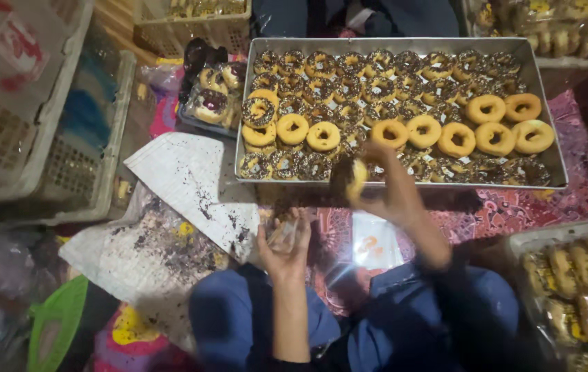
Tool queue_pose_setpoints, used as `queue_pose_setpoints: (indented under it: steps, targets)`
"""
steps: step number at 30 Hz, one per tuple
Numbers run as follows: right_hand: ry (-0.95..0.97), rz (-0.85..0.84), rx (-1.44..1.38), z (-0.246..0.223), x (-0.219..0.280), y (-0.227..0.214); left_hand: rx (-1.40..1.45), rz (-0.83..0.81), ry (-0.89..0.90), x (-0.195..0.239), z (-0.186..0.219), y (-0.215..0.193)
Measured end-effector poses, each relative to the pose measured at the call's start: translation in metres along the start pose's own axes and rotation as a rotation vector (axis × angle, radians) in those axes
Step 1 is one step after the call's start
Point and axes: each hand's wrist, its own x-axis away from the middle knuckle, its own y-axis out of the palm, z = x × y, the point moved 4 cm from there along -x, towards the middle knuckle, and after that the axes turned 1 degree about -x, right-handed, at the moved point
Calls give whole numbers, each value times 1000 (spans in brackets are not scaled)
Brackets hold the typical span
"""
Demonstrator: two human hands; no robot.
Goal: The person picks donuts from a metal tray and places them into small plastic bags. They handle the donuts one at a time, seal the bags, and set them aside.
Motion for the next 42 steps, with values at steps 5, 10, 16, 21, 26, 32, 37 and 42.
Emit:
queue_pose_setpoints:
  steps: [5, 10, 16, 21, 26, 32, 37, 42]
  targets:
    - [294, 343, -332, -89, 137, 15, -220, -515, -17, 37, -42, 1]
    - [233, 435, -6, -109, 158, 18, -515, -499, 88, 96, -83, -16]
    - [135, 185, 48, -118, 149, 12, -471, -694, -107, 130, -92, 6]
    - [92, 433, 98, -127, 151, 12, -461, -696, -210, 148, -96, -3]
    - [-339, 473, 210, -146, 150, 0, -380, -412, -311, 135, -82, -12]
    - [-468, 298, 381, -162, 164, -18, -1113, -275, 324, 107, -45, -47]
    - [224, -180, -27, -135, 143, -18, -1630, -699, 203, 151, -49, -31]
    - [74, -126, -114, -147, 136, -38, -2148, -823, -32, 198, -63, -20]
